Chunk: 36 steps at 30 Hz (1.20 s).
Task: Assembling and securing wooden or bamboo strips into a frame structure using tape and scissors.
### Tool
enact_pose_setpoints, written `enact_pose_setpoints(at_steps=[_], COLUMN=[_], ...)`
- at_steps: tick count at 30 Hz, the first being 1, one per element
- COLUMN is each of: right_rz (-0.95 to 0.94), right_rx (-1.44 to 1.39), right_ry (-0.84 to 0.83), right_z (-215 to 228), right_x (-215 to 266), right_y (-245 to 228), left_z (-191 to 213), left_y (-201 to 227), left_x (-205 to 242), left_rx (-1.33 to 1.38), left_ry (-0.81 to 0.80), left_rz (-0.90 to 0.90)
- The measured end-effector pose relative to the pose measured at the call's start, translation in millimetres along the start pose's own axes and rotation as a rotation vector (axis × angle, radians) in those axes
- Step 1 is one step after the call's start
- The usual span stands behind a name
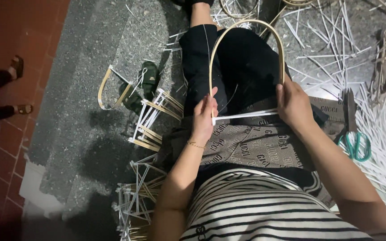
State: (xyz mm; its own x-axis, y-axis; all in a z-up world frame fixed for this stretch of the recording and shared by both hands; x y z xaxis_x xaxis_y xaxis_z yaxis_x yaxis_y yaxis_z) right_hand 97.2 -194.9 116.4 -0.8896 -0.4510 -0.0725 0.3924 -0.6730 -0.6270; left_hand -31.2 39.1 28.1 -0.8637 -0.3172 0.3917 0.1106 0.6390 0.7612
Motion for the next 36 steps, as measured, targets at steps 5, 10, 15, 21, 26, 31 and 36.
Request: enact_pose_setpoints(at_steps=[5, 10, 15, 21, 26, 31, 36], right_rz=[0.0, -0.05, -0.175, -0.453, -0.41, -0.301, -0.13], right_rx=[0.003, -0.022, -0.186, -0.523, -0.521, -0.225, -0.018], right_ry=[-0.02, -0.033, -0.119, -0.401, -0.46, -0.417, -0.315], right_z=[-2.1, -3.0, -7.2, 5.8, 2.9, -3.1, -2.2], right_x=[-0.7, -1.1, -4.4, -26.7, -28.9, -29.3, -26.0], right_y=[3.5, 4.0, 30.6, 32.4, 30.8, 30.1, 17.0], left_z=[0.2, -0.8, 4.9, 13.3, 17.2, 22.8, 17.4], left_y=[2.1, 4.7, 4.0, 0.7, -0.6, -2.9, 0.0], left_x=[0.1, 0.3, -5.5, -20.0, -21.9, -25.2, -25.3], left_rx=[-0.035, -0.02, 0.006, 0.03, 0.049, 0.053, 0.01], left_ry=[-0.017, -0.034, -0.034, -0.058, -0.051, -0.089, -0.074], left_rz=[-0.027, -0.023, 0.025, 0.042, 0.074, 0.055, 0.049])
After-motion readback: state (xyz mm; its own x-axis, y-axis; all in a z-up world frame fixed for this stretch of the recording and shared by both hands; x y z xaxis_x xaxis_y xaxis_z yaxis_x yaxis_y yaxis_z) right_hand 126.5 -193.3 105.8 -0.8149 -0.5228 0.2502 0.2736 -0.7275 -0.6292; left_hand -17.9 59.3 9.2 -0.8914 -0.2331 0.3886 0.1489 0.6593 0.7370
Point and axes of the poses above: each hand's wrist, its own x-axis away from the middle knuckle, its own z-axis out of the back of the hand, y = z × x, the point moved 3 cm from there along -x, towards the middle knuckle, and after that the axes turned 2 degrees about z, right-handed, at the moved point
